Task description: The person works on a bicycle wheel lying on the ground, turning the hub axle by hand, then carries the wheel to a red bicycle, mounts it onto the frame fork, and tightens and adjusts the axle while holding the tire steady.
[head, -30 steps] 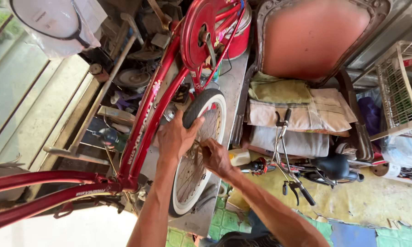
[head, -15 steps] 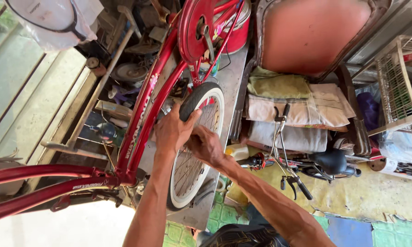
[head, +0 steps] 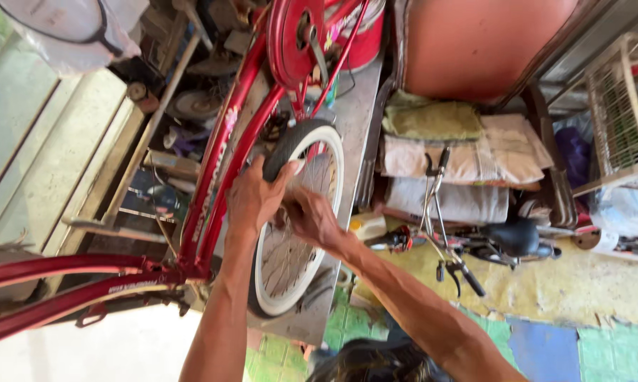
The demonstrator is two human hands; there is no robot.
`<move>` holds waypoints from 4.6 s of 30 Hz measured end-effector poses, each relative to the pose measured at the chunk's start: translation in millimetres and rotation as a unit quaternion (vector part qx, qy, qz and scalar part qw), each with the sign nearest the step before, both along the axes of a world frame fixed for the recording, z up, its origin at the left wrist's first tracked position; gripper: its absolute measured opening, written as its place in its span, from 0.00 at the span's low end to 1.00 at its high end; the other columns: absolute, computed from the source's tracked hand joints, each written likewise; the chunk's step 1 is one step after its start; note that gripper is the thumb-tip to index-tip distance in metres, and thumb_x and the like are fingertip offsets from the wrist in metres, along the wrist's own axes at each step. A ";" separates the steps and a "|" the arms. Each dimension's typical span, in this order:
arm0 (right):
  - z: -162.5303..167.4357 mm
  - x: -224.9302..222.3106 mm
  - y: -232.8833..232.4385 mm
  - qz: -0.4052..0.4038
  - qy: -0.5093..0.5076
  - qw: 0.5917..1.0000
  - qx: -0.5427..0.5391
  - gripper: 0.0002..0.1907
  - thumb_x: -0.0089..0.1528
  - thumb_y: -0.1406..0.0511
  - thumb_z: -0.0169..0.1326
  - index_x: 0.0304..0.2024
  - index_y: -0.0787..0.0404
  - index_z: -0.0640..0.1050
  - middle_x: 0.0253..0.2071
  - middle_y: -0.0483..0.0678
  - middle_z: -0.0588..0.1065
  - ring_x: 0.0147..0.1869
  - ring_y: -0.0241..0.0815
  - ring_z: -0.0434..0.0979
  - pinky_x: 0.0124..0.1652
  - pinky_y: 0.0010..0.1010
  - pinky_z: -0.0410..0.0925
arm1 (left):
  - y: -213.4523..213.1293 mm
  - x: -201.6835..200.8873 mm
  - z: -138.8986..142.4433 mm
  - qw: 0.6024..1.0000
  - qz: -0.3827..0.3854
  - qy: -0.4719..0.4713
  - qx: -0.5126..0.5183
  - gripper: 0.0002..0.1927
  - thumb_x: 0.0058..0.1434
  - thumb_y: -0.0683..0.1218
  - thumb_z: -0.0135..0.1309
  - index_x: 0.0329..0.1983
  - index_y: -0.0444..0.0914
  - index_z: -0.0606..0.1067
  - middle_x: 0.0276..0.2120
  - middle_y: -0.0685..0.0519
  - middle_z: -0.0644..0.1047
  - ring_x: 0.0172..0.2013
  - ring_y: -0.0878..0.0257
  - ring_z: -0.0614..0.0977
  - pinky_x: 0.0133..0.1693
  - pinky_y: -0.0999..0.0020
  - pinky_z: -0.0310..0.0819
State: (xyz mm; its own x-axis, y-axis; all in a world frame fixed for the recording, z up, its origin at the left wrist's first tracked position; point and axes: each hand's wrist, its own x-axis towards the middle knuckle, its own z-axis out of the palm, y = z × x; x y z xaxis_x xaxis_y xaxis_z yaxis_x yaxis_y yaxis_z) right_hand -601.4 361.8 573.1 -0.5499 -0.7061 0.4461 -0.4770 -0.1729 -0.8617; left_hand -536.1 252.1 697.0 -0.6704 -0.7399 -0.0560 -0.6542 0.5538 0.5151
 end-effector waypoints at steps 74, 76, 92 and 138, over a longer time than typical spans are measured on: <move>12.6 7.7 3.4 -0.049 0.124 0.987 -0.088 0.08 0.60 0.75 0.55 0.40 0.64 0.71 0.28 0.51 0.73 0.30 0.50 0.76 0.30 0.40 0.70 | 2.8 -10.0 1.7 1.000 -0.005 0.014 0.014 0.35 0.58 0.73 0.51 0.46 0.37 0.76 0.35 0.37 0.81 0.41 0.37 0.83 0.41 0.45 0.75; 16.8 5.9 6.3 -0.071 0.257 0.959 -0.093 0.11 0.56 0.74 0.60 0.35 0.63 0.70 0.29 0.56 0.71 0.28 0.51 0.74 0.28 0.39 0.68 | 4.3 -10.9 0.6 1.000 0.002 0.009 0.013 0.36 0.58 0.73 0.52 0.46 0.37 0.76 0.36 0.36 0.82 0.43 0.36 0.83 0.43 0.44 0.75; -15.2 0.4 2.5 -0.079 0.071 0.994 0.008 0.06 0.62 0.70 0.59 0.37 0.62 0.73 0.32 0.53 0.75 0.32 0.56 0.78 0.31 0.44 0.69 | 4.1 -11.9 1.2 1.000 0.004 0.023 0.011 0.36 0.57 0.73 0.52 0.51 0.40 0.76 0.38 0.37 0.82 0.44 0.37 0.83 0.45 0.44 0.75; -26.2 6.1 6.2 -0.092 0.105 0.990 -0.019 0.08 0.61 0.74 0.56 0.41 0.62 0.73 0.30 0.52 0.72 0.30 0.52 0.75 0.29 0.42 0.69 | 16.8 -12.3 3.7 1.000 -0.015 -0.011 -0.018 0.34 0.60 0.72 0.51 0.48 0.38 0.74 0.36 0.33 0.81 0.43 0.35 0.82 0.44 0.42 0.74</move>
State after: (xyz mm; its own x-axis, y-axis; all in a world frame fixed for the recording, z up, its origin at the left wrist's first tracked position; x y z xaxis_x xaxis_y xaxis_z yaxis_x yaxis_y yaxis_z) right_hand -595.3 367.9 546.9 -0.5603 -0.5832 0.5881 -0.6712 -0.0963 -0.7350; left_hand -548.4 268.9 700.7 -0.6916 -0.7209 -0.0440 -0.6475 0.5919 0.4800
